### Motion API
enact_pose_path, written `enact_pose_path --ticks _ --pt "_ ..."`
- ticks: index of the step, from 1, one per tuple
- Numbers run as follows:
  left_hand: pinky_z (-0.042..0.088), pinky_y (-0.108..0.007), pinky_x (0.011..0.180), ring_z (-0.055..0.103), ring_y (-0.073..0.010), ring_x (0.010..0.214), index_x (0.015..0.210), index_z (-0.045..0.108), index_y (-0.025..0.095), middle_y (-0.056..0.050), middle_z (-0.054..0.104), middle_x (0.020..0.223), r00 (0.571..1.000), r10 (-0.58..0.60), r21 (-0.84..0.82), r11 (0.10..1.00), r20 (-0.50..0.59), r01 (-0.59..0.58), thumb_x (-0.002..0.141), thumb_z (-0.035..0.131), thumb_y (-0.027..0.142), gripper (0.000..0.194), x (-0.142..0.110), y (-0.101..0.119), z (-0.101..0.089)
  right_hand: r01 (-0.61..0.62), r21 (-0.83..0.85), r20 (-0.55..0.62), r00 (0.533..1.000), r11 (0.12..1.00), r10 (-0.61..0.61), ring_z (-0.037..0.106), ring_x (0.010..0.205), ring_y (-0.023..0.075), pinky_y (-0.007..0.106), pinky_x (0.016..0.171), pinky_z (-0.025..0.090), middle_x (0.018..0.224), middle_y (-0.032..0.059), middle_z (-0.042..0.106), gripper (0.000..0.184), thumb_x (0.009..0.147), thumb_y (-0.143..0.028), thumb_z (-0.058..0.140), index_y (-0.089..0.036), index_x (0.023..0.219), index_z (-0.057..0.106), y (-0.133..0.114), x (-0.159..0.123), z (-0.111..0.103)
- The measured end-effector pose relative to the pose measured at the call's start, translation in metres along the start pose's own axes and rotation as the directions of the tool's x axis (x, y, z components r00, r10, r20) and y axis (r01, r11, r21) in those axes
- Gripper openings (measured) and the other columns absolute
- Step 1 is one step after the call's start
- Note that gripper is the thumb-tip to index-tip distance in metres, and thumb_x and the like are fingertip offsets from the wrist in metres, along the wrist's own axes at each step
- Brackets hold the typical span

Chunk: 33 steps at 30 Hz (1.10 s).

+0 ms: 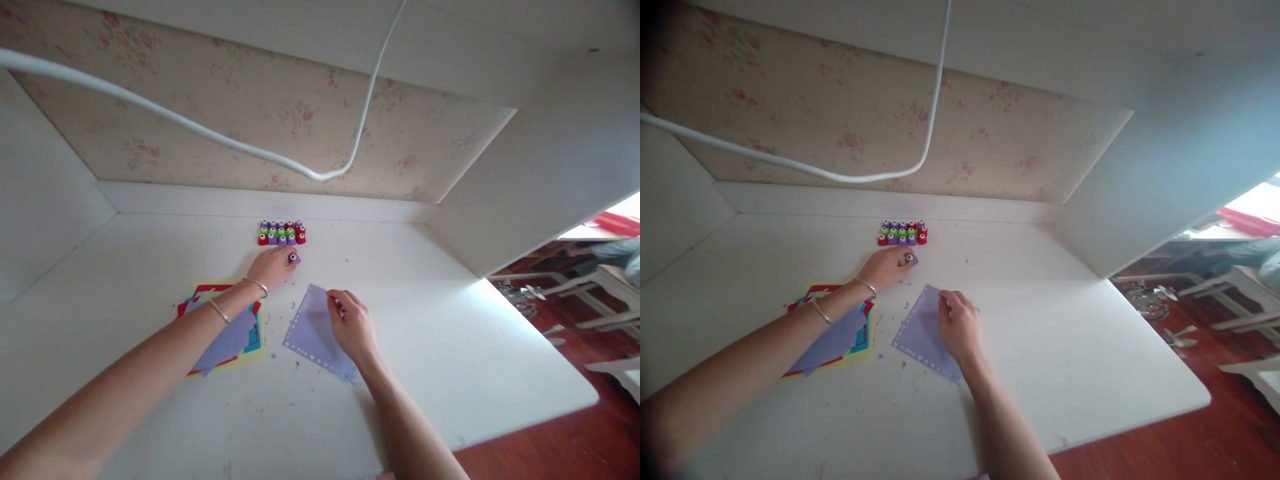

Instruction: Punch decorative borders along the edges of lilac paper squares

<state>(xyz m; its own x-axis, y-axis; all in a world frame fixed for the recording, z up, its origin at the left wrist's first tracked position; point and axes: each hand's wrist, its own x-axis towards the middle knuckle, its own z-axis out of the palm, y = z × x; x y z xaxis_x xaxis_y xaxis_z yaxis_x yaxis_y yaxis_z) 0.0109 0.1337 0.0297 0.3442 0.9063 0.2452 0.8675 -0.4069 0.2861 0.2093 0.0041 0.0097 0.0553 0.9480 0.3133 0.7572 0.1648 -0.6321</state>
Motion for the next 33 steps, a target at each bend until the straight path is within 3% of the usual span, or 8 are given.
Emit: enact_pose_path --ticks 4,7,10,13,17,24,30,33 --pt "0.051 -0.026 0.082 0.069 -0.0162 0.081 0.108 0.068 0.025 0.001 0.074 0.097 0.996 0.085 -0.081 0.993 0.017 -0.083 0.091 0.058 0.033 0.021 -0.039 -0.009 -0.013 0.156 -0.233 0.168 0.979 0.960 -0.118 0.062 0.110 0.0286 0.044 0.094 0.051 0.121 0.0083 0.070 0.032 0.093 -0.031 0.054 -0.024 0.122 0.066 -0.010 -0.008 0.002" --pt "0.051 -0.025 0.085 0.069 -0.0142 0.083 0.107 0.068 0.025 0.002 0.073 0.101 0.984 0.172 -0.138 0.976 0.038 -0.165 0.092 0.059 0.032 0.019 -0.065 -0.013 -0.020 0.262 -0.209 0.296 0.935 0.942 -0.194 0.055 0.125 0.0265 0.049 0.108 0.041 0.134 0.0041 0.063 0.034 0.095 -0.024 0.050 -0.027 0.126 0.065 -0.008 -0.010 0.006" --pt "0.050 -0.030 0.095 0.067 -0.0176 0.099 0.113 0.066 0.022 -0.002 0.072 0.111 0.964 0.266 -0.190 0.948 0.030 -0.256 0.094 0.056 0.029 0.022 -0.082 -0.017 -0.024 0.284 -0.149 0.369 0.905 0.947 -0.213 0.050 0.132 0.0219 0.053 0.117 0.028 0.138 0.0015 0.060 0.047 0.094 -0.011 0.041 -0.029 0.133 0.059 -0.003 -0.007 0.007" --pt "0.050 -0.033 0.098 0.066 -0.0192 0.106 0.117 0.065 0.021 -0.004 0.071 0.115 0.958 0.281 -0.223 0.939 0.054 -0.263 0.094 0.057 0.029 0.025 -0.090 -0.021 -0.022 0.240 -0.142 0.369 0.913 0.960 -0.174 0.049 0.134 0.0215 0.054 0.119 0.023 0.138 0.0014 0.059 0.047 0.095 -0.013 0.038 -0.029 0.135 0.058 0.001 -0.005 0.008" --pt "0.051 -0.034 0.099 0.066 -0.0191 0.105 0.116 0.065 0.020 -0.004 0.071 0.113 0.966 0.249 -0.265 0.939 0.076 -0.221 0.094 0.057 0.030 0.025 -0.095 -0.025 -0.018 0.195 -0.161 0.343 0.930 0.967 -0.130 0.045 0.137 0.0255 0.056 0.118 0.023 0.141 0.0049 0.056 0.040 0.097 -0.034 0.048 -0.027 0.135 0.059 0.000 -0.004 0.012" --pt "0.047 -0.034 0.105 0.059 -0.0188 0.116 0.125 0.059 0.021 -0.005 0.063 0.124 0.959 0.281 -0.329 0.908 0.019 -0.260 0.091 0.059 0.028 0.035 -0.100 -0.024 -0.014 0.260 -0.173 0.353 0.917 0.950 -0.187 0.037 0.141 0.0322 0.063 0.117 0.018 0.150 0.0100 0.045 0.070 0.084 -0.063 0.060 -0.024 0.142 0.051 -0.006 -0.007 0.017" --pt "0.049 -0.036 0.103 0.060 -0.0182 0.112 0.129 0.059 0.025 -0.005 0.064 0.121 0.938 0.348 -0.346 0.879 -0.005 -0.328 0.098 0.048 0.024 0.033 -0.098 -0.029 -0.008 0.289 -0.157 0.342 0.913 0.944 -0.223 0.040 0.139 0.0309 0.063 0.117 0.019 0.148 0.0114 0.048 0.065 0.086 -0.053 0.061 -0.024 0.143 0.049 -0.010 -0.009 0.017" --pt "0.049 -0.034 0.102 0.061 -0.0171 0.110 0.126 0.061 0.024 -0.005 0.064 0.118 0.950 0.311 -0.379 0.877 -0.020 -0.295 0.099 0.046 0.024 0.032 -0.097 -0.031 -0.004 0.297 -0.154 0.358 0.906 0.942 -0.227 0.041 0.139 0.0301 0.061 0.117 0.019 0.147 0.0113 0.049 0.061 0.087 -0.043 0.061 -0.022 0.142 0.049 -0.014 -0.010 0.015"
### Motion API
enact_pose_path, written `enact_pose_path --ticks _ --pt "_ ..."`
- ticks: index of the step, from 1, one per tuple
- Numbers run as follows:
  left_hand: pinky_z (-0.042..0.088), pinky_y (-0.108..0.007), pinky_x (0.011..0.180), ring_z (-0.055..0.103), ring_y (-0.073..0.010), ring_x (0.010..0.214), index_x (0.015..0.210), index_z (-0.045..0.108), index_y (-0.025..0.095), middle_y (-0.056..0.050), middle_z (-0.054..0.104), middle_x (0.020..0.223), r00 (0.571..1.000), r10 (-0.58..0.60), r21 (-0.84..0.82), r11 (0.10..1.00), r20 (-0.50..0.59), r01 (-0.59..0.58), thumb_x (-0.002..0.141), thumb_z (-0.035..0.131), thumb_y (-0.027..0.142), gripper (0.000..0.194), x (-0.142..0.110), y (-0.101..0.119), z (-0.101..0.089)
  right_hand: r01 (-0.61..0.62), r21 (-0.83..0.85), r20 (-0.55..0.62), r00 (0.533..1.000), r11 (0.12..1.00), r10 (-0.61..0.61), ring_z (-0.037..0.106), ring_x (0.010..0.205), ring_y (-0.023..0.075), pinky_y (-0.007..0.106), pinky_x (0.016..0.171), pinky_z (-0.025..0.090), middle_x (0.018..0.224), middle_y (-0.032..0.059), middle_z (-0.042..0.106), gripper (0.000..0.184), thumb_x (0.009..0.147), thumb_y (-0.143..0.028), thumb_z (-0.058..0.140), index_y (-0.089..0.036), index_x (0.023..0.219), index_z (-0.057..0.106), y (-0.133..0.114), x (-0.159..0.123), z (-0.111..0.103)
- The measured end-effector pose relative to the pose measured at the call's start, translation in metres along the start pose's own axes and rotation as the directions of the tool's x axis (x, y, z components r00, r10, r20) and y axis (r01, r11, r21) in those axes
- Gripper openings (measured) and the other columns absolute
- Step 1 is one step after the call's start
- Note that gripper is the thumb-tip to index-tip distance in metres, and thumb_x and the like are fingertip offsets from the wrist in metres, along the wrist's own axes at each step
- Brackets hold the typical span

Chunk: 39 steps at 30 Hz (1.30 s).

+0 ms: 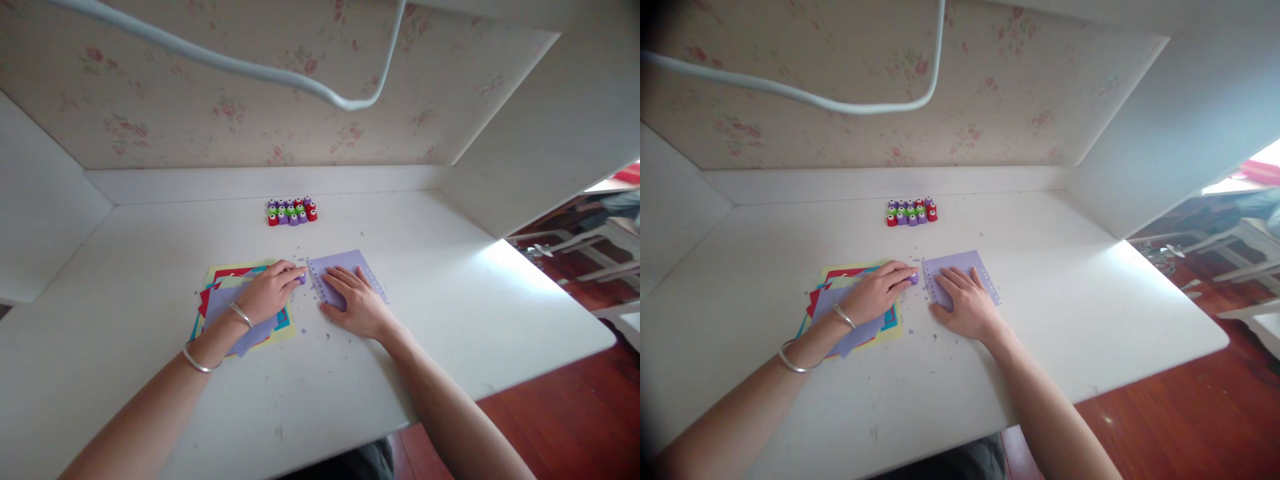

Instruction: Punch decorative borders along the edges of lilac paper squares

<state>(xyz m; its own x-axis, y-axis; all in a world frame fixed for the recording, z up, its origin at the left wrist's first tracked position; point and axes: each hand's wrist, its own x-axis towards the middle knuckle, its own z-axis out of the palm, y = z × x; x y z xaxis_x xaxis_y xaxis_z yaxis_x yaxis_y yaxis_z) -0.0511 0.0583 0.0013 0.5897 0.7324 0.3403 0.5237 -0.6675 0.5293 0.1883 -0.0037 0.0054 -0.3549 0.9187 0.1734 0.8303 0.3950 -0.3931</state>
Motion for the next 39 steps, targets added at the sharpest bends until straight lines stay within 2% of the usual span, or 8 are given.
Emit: enact_pose_path --ticks 9,13,17,20,22,25,28,39 --pt "0.050 -0.034 0.101 0.062 -0.0175 0.109 0.119 0.062 0.022 -0.004 0.066 0.116 0.992 -0.118 -0.051 0.992 -0.034 0.116 0.097 0.049 0.026 0.026 0.002 -0.003 -0.001 0.071 0.044 0.029 0.997 0.997 -0.072 0.047 0.135 0.0259 0.055 0.118 0.025 0.141 0.0084 0.056 0.057 0.082 -0.022 0.056 -0.023 0.139 0.052 0.000 -0.005 -0.014" --pt "0.051 -0.034 0.098 0.062 -0.0177 0.107 0.119 0.062 0.024 -0.004 0.065 0.115 0.994 -0.109 -0.036 0.994 -0.026 0.108 0.097 0.050 0.028 0.025 0.002 -0.001 -0.002 0.113 0.059 0.030 0.993 0.992 -0.115 0.049 0.133 0.0263 0.055 0.118 0.025 0.138 0.0087 0.059 0.054 0.082 -0.021 0.057 -0.023 0.136 0.055 -0.002 -0.006 -0.014" --pt "0.052 -0.033 0.096 0.063 -0.0174 0.105 0.118 0.062 0.025 -0.004 0.065 0.114 0.995 -0.100 -0.014 0.995 -0.028 0.100 0.096 0.051 0.027 0.025 0.002 0.001 -0.002 0.114 0.084 -0.007 0.994 0.990 -0.113 0.060 0.120 0.0231 0.050 0.118 0.029 0.131 0.0075 0.064 0.041 0.086 -0.028 0.060 -0.025 0.128 0.060 -0.001 -0.005 -0.011" --pt "0.052 -0.033 0.097 0.063 -0.0175 0.105 0.118 0.063 0.025 -0.004 0.065 0.114 0.996 -0.084 -0.010 0.996 -0.025 0.084 0.097 0.050 0.027 0.025 0.002 0.001 -0.002 0.116 0.074 -0.041 0.993 0.991 -0.113 0.064 0.113 0.0204 0.047 0.116 0.034 0.124 0.0054 0.067 0.036 0.089 -0.021 0.055 -0.027 0.124 0.062 0.002 -0.004 -0.009" --pt "0.051 -0.034 0.097 0.062 -0.0177 0.106 0.118 0.063 0.025 -0.005 0.065 0.115 0.997 -0.075 -0.007 0.997 -0.020 0.075 0.097 0.050 0.027 0.025 0.002 0.000 -0.002 0.123 0.055 -0.051 0.991 0.991 -0.120 0.064 0.112 0.0203 0.046 0.116 0.035 0.124 0.0053 0.067 0.038 0.090 -0.019 0.054 -0.028 0.126 0.061 0.004 -0.005 -0.008" --pt "0.051 -0.034 0.098 0.062 -0.0175 0.106 0.117 0.064 0.024 -0.005 0.066 0.115 0.997 -0.080 -0.011 0.997 -0.021 0.080 0.097 0.050 0.026 0.025 0.003 -0.001 -0.001 0.125 0.032 -0.054 0.991 0.992 -0.123 0.061 0.118 0.0236 0.049 0.115 0.036 0.131 0.0074 0.062 0.039 0.091 -0.028 0.058 -0.027 0.130 0.059 0.003 -0.005 -0.006" --pt "0.050 -0.033 0.099 0.063 -0.0172 0.106 0.116 0.064 0.023 -0.005 0.067 0.113 0.996 -0.086 -0.015 0.996 -0.035 0.086 0.097 0.051 0.025 0.024 0.003 -0.001 -0.001 0.101 0.030 -0.055 0.994 0.994 -0.099 0.055 0.124 0.0266 0.046 0.109 0.044 0.139 0.0107 0.057 0.040 0.092 -0.034 0.059 -0.023 0.130 0.060 -0.001 -0.005 -0.003" --pt "0.049 -0.033 0.101 0.063 -0.0165 0.109 0.116 0.065 0.024 -0.003 0.068 0.117 0.996 -0.089 -0.015 0.996 -0.022 0.088 0.097 0.050 0.025 0.024 0.003 0.000 -0.001 0.131 -0.019 -0.072 0.989 0.991 -0.132 0.061 0.116 0.0234 0.041 0.100 0.053 0.123 0.0083 0.068 0.037 0.095 -0.014 0.043 -0.023 0.124 0.064 -0.007 -0.005 -0.003"
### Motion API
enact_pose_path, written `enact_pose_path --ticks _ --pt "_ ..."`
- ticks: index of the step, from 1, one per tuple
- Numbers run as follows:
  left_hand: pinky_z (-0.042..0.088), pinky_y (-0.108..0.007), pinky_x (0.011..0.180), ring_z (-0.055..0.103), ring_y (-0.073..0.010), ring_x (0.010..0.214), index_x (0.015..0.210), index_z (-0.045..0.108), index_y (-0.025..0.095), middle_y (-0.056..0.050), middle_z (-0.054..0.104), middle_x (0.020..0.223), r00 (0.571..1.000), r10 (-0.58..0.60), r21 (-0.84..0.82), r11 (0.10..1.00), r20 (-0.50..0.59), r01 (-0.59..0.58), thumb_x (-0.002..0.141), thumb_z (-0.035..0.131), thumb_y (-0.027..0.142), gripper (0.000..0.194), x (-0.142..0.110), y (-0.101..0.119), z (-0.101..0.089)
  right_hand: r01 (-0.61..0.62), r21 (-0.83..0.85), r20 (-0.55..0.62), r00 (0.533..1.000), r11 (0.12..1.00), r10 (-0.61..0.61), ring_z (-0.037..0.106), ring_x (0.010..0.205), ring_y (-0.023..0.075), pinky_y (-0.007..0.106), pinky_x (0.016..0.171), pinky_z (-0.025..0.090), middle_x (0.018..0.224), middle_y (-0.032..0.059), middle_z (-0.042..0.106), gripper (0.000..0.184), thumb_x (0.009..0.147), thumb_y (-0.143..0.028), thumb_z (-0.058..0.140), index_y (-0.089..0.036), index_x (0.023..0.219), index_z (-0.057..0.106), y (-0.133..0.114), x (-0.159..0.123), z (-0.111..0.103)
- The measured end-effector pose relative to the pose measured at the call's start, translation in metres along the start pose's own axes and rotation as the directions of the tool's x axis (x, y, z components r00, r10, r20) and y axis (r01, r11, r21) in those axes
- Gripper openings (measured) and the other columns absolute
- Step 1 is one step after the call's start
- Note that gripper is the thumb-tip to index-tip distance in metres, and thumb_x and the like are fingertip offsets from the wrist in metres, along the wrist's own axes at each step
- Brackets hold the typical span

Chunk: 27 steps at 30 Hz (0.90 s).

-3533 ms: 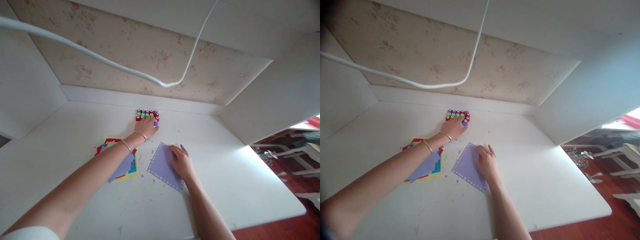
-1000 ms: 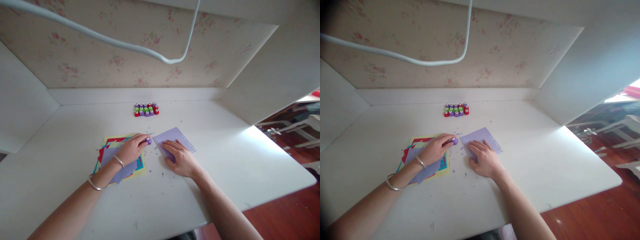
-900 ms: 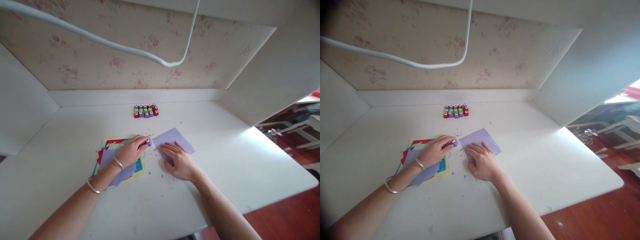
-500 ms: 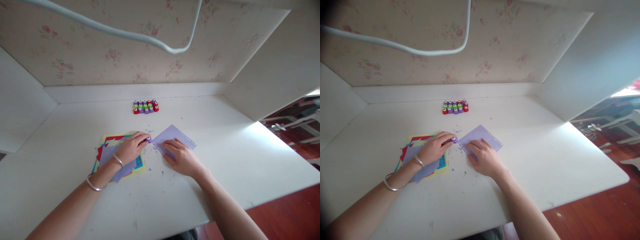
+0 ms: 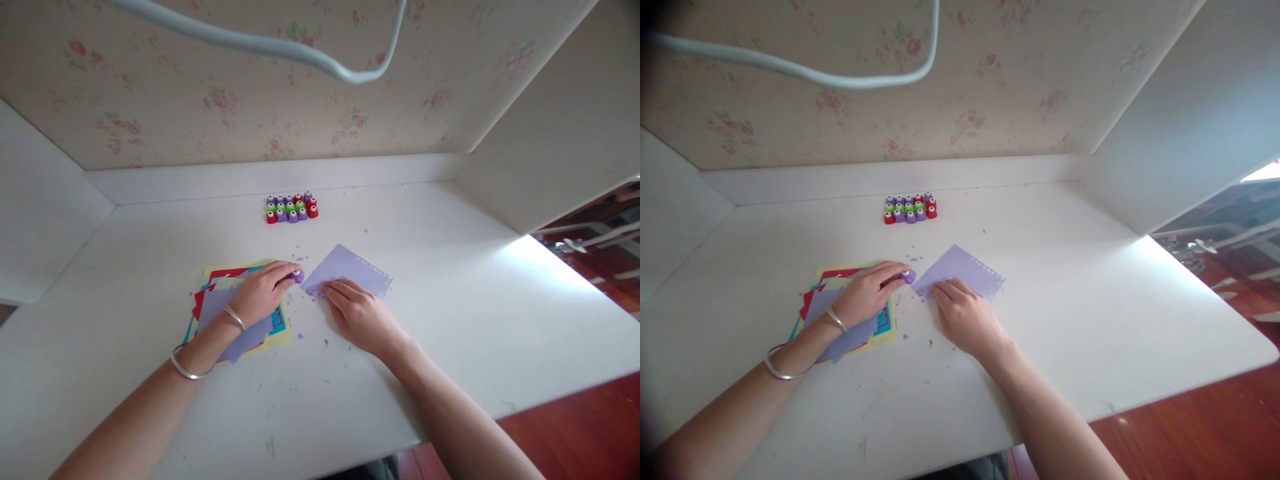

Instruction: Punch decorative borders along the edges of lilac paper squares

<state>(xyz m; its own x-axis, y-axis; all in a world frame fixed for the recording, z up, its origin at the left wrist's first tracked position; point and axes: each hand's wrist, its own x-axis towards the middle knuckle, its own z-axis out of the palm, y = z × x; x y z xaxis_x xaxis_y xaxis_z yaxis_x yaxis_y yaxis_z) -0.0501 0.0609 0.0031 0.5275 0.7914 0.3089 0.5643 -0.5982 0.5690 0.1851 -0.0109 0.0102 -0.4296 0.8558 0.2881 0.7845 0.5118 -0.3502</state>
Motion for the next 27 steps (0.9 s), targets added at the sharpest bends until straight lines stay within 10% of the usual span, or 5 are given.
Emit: enact_pose_path --ticks 27 --pt "0.051 -0.033 0.100 0.063 -0.0165 0.107 0.117 0.066 0.022 -0.005 0.067 0.115 0.997 0.071 -0.022 0.997 0.008 -0.071 0.096 0.053 0.019 0.024 -0.001 -0.004 0.001 0.078 -0.094 -0.007 0.997 0.992 -0.079 0.050 0.132 0.0234 0.056 0.117 0.029 0.139 0.0048 0.059 0.044 0.095 -0.010 0.048 -0.024 0.135 0.057 0.018 -0.002 0.009"
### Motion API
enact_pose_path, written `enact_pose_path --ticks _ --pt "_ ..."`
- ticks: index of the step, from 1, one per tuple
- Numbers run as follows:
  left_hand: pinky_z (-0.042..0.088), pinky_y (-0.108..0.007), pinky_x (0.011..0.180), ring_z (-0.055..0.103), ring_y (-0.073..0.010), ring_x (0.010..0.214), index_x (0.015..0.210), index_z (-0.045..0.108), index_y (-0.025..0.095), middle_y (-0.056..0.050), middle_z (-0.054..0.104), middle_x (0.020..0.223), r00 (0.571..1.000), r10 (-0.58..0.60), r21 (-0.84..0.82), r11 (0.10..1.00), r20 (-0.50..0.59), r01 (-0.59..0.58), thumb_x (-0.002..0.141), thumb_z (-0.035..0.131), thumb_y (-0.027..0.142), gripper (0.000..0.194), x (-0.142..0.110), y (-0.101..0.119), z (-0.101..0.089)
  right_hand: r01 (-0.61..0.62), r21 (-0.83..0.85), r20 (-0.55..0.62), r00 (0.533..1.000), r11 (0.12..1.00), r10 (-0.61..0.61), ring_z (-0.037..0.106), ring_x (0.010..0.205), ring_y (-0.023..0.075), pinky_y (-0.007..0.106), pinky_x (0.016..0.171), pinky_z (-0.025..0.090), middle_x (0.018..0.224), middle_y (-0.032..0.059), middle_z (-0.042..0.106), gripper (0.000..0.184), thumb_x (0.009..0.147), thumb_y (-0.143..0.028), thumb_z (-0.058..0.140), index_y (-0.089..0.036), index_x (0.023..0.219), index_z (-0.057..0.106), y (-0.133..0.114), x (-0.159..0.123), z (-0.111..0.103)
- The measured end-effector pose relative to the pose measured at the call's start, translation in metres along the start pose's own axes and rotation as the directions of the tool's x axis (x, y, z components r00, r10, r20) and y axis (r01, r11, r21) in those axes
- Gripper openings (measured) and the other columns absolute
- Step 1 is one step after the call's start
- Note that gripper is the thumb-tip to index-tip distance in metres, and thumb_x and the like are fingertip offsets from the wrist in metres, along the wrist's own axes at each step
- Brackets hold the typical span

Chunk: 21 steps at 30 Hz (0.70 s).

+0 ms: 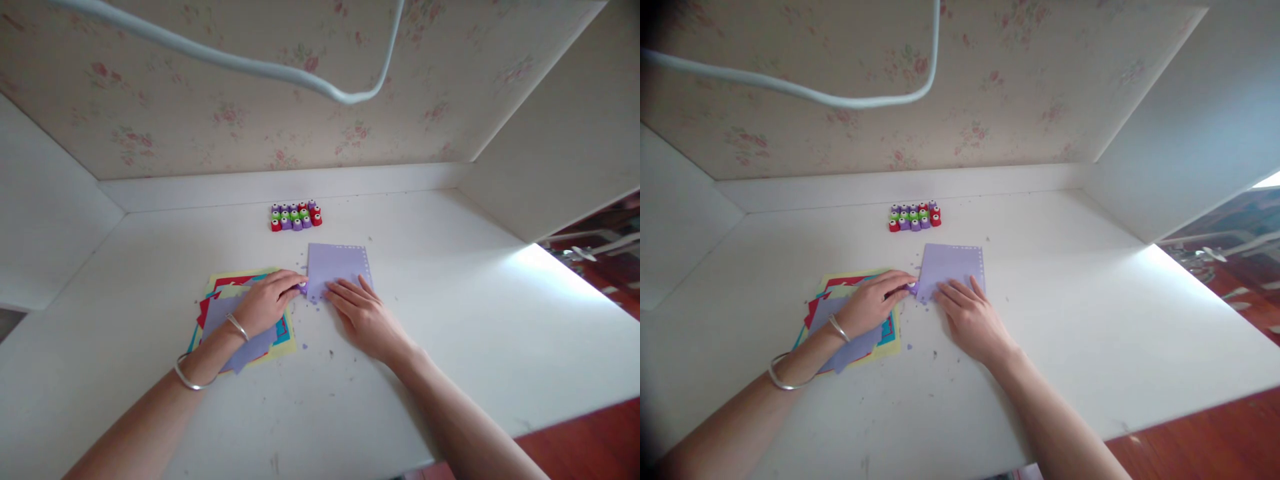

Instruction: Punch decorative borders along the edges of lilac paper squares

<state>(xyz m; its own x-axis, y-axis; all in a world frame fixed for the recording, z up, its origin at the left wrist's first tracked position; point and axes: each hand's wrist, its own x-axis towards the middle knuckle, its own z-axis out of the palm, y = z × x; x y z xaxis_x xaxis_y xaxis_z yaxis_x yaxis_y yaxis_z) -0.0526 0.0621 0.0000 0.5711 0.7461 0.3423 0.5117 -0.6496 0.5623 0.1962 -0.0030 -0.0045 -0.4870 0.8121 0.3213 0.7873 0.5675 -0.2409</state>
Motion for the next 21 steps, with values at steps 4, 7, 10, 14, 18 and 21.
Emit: enact_pose_path --ticks 4,7,10,14,18,21 --pt "0.051 -0.033 0.100 0.062 -0.0160 0.108 0.118 0.065 0.023 -0.004 0.066 0.116 1.000 0.013 0.004 1.000 0.012 -0.013 0.096 0.053 0.019 0.025 -0.0006 -0.0007 0.0013 -0.007 0.044 0.035 0.999 0.999 0.006 0.052 0.131 0.0219 0.051 0.117 0.033 0.139 0.0039 0.058 0.042 0.097 -0.013 0.045 -0.024 0.136 0.056 0.0003 0.0008 -0.0003" --pt "0.051 -0.033 0.098 0.063 -0.0160 0.106 0.118 0.066 0.023 -0.005 0.066 0.115 0.999 0.032 0.010 0.999 0.012 -0.032 0.096 0.055 0.019 0.025 -0.0009 -0.0003 0.0019 -0.014 0.066 0.038 0.999 0.998 0.012 0.052 0.131 0.0211 0.048 0.117 0.035 0.140 0.0038 0.058 0.041 0.097 -0.013 0.044 -0.022 0.136 0.056 0.0011 0.0017 0.0009" --pt "0.052 -0.032 0.098 0.063 -0.0158 0.105 0.119 0.066 0.023 -0.004 0.067 0.114 0.999 0.049 0.006 0.999 0.013 -0.049 0.096 0.055 0.019 0.026 -0.0013 0.0000 0.0019 -0.032 0.070 0.025 0.999 0.997 0.031 0.052 0.131 0.0222 0.047 0.116 0.037 0.140 0.0052 0.058 0.040 0.099 -0.016 0.043 -0.020 0.136 0.057 0.0018 0.0028 0.0028" --pt "0.052 -0.033 0.097 0.063 -0.0164 0.105 0.118 0.067 0.023 -0.005 0.067 0.113 0.999 0.052 -0.007 0.999 0.017 -0.052 0.096 0.056 0.021 0.025 -0.0015 0.0005 0.0010 -0.052 0.074 0.025 0.998 0.996 0.050 0.051 0.132 0.0235 0.047 0.116 0.038 0.140 0.0066 0.057 0.039 0.100 -0.019 0.040 -0.019 0.136 0.058 0.0016 0.0039 0.0032" --pt "0.052 -0.034 0.097 0.063 -0.0173 0.105 0.118 0.067 0.023 -0.005 0.068 0.114 0.998 0.052 -0.011 0.999 0.029 -0.052 0.095 0.057 0.022 0.025 -0.0023 0.0008 -0.0006 -0.062 0.081 0.032 0.998 0.995 0.059 0.050 0.133 0.0235 0.047 0.117 0.037 0.141 0.0064 0.057 0.040 0.101 -0.020 0.039 -0.018 0.136 0.058 0.0015 0.0047 0.0028" --pt "0.052 -0.035 0.098 0.064 -0.0178 0.105 0.118 0.068 0.023 -0.006 0.069 0.114 0.998 0.063 0.000 0.998 0.032 -0.063 0.095 0.057 0.023 0.025 -0.0034 0.0005 -0.0013 -0.066 0.093 0.024 0.998 0.993 0.064 0.050 0.133 0.0233 0.047 0.117 0.036 0.141 0.0061 0.057 0.040 0.100 -0.019 0.039 -0.019 0.136 0.058 0.0022 0.0049 0.0041"
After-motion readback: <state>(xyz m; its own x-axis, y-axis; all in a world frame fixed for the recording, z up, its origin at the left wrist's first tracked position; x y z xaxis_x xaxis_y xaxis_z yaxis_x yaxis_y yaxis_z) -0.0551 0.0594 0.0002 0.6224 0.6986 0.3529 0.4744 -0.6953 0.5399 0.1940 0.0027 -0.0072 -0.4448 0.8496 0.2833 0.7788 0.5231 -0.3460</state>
